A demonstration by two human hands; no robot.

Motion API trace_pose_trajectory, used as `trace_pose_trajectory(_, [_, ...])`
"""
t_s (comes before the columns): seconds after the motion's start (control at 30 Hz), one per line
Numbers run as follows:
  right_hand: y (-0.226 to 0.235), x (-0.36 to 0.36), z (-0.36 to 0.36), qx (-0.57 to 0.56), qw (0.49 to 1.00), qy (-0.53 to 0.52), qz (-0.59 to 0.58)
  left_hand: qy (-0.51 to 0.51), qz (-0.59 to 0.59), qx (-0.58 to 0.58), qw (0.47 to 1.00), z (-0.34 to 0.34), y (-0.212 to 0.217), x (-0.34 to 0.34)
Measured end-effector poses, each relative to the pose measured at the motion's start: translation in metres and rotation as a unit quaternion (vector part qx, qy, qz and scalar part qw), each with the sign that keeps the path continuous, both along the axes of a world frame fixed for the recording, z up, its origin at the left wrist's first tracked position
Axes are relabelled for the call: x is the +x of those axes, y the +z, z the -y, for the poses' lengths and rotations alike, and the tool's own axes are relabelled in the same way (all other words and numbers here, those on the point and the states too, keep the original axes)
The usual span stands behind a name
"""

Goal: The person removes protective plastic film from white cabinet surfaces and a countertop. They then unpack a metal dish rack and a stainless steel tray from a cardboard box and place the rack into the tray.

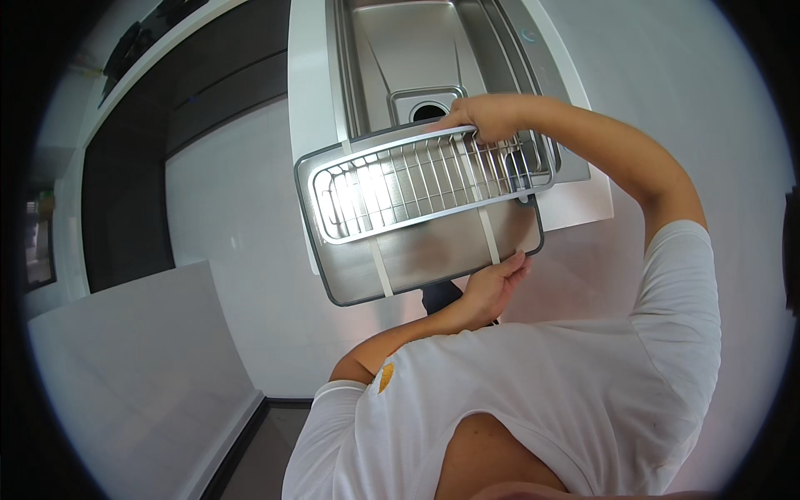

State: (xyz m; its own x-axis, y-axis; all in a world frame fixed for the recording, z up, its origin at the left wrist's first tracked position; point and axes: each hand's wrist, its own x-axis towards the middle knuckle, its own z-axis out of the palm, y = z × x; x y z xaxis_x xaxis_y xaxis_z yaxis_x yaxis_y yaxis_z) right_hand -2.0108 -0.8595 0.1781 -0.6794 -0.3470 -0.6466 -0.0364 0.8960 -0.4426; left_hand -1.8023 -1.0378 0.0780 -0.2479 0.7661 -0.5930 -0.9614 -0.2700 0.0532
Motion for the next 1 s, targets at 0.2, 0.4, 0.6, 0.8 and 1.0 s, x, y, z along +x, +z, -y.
trace_pose_trajectory(0.2, [0.002, 0.021, -0.011, -0.092, 0.985, -0.043, -0.139, -0.034, -0.017, -0.031, 0.999, -0.001, 0.001, -0.006])
trace_pose_trajectory(0.4, [0.045, -0.041, -0.074, -0.242, 0.911, -0.323, -0.080, -0.100, -0.046, 0.025, 0.994, 0.012, -0.006, -0.013])
trace_pose_trajectory(0.6, [-0.052, -0.101, -0.140, 0.019, 0.880, -0.313, -0.356, -0.209, -0.118, -0.008, 0.971, 0.056, -0.031, -0.015])
trace_pose_trajectory(0.8, [-0.166, -0.102, -0.123, 0.021, 0.960, -0.242, -0.137, -0.196, -0.083, -0.095, 0.972, 0.140, -0.075, -0.010])
trace_pose_trajectory(1.0, [-0.238, -0.061, -0.117, -0.135, 0.942, -0.305, -0.037, -0.166, -0.012, -0.127, 0.978, 0.170, -0.088, 0.004])
